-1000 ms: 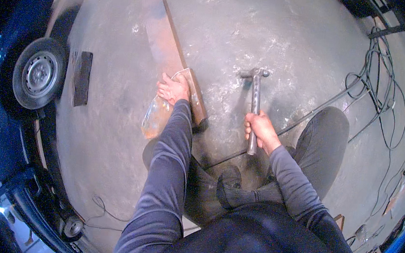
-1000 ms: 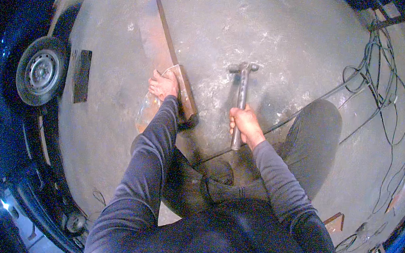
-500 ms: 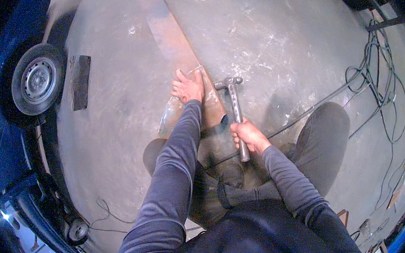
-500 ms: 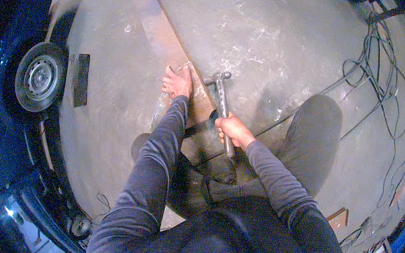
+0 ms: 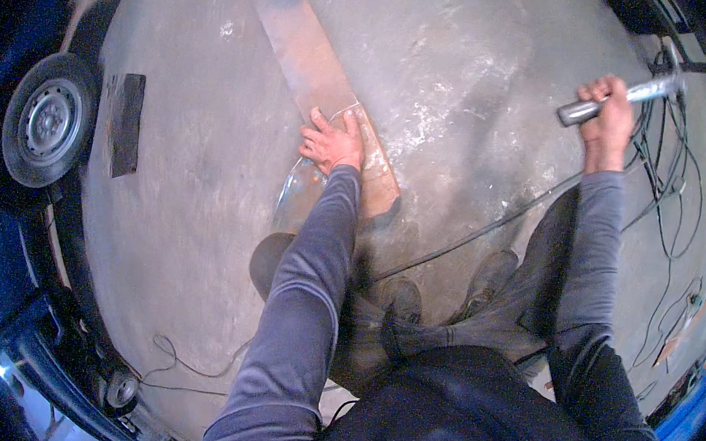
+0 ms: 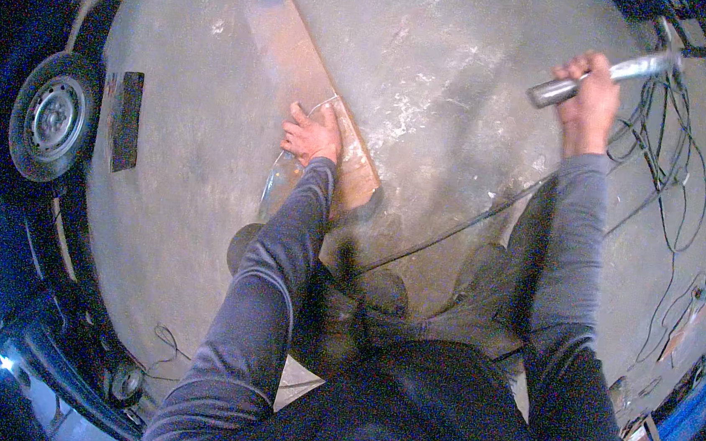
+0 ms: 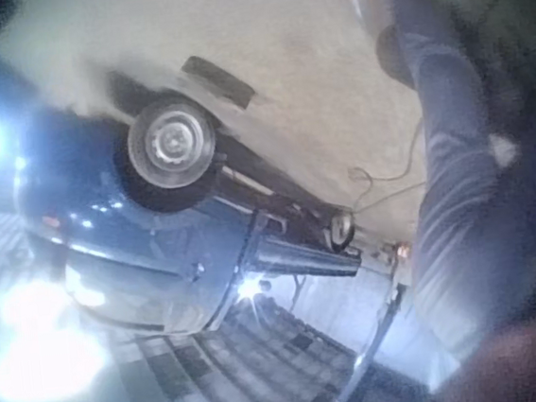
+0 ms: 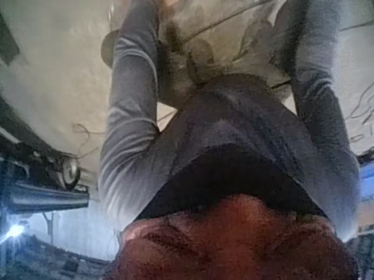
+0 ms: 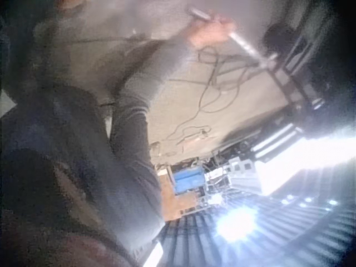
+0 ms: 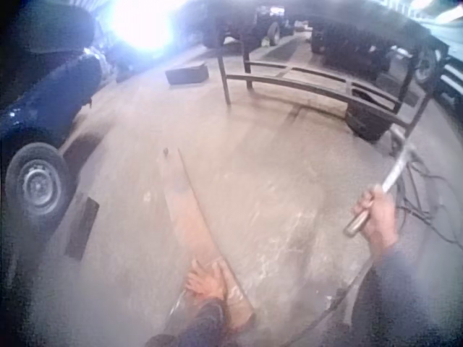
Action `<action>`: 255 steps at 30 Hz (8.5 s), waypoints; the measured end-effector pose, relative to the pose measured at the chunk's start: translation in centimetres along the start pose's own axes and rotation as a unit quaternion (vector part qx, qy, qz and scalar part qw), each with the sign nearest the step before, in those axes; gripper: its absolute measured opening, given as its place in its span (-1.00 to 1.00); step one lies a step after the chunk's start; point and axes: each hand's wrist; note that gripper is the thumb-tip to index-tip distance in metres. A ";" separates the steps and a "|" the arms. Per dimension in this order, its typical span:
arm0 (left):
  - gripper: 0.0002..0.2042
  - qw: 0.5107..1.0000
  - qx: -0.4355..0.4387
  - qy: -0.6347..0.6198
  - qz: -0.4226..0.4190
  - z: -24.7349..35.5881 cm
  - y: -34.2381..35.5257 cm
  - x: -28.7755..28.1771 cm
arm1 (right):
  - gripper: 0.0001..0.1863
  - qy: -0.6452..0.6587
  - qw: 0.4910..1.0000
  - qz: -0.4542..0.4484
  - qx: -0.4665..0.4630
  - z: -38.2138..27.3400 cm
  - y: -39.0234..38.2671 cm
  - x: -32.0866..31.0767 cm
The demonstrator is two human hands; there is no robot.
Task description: The person kneels on the floor and uses a hammer to repeatedly strike a rectangular metal piece, breaking it into smaller fragments. The person then stands up and walks across the workshop floor.
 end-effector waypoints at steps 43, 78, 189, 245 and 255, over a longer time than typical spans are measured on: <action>-0.02 0.983 0.015 0.043 -0.177 -33.2 -2.6 -8.1 | -0.59 -0.662 0.703 -0.237 -0.111 -1.3 -9.0 4.1; -0.86 0.896 0.012 -0.413 -0.164 -7.3 4.1 -29.8 | -0.57 -0.661 0.688 -0.295 -0.049 3.8 -12.4 5.2; -0.62 0.984 -0.135 -0.101 -0.061 -43.5 -11.8 -9.4 | -0.82 -0.724 0.607 -0.325 -0.036 -1.9 -1.5 11.9; -0.61 0.481 -0.451 -0.739 -0.138 -18.1 -4.0 -24.7 | -0.77 -0.772 0.439 -0.421 -0.186 -0.5 0.5 11.8; -0.56 0.716 -0.311 -0.548 -0.300 -32.5 -1.5 -22.0 | -0.80 -0.750 0.486 -0.420 -0.158 -0.6 1.6 11.9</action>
Point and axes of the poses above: each hand's wrist, its own y-axis towards the middle knuckle, its own x-axis out of the palm, z = x × y, and after that the axes turned 14 degrees about z, right-handed
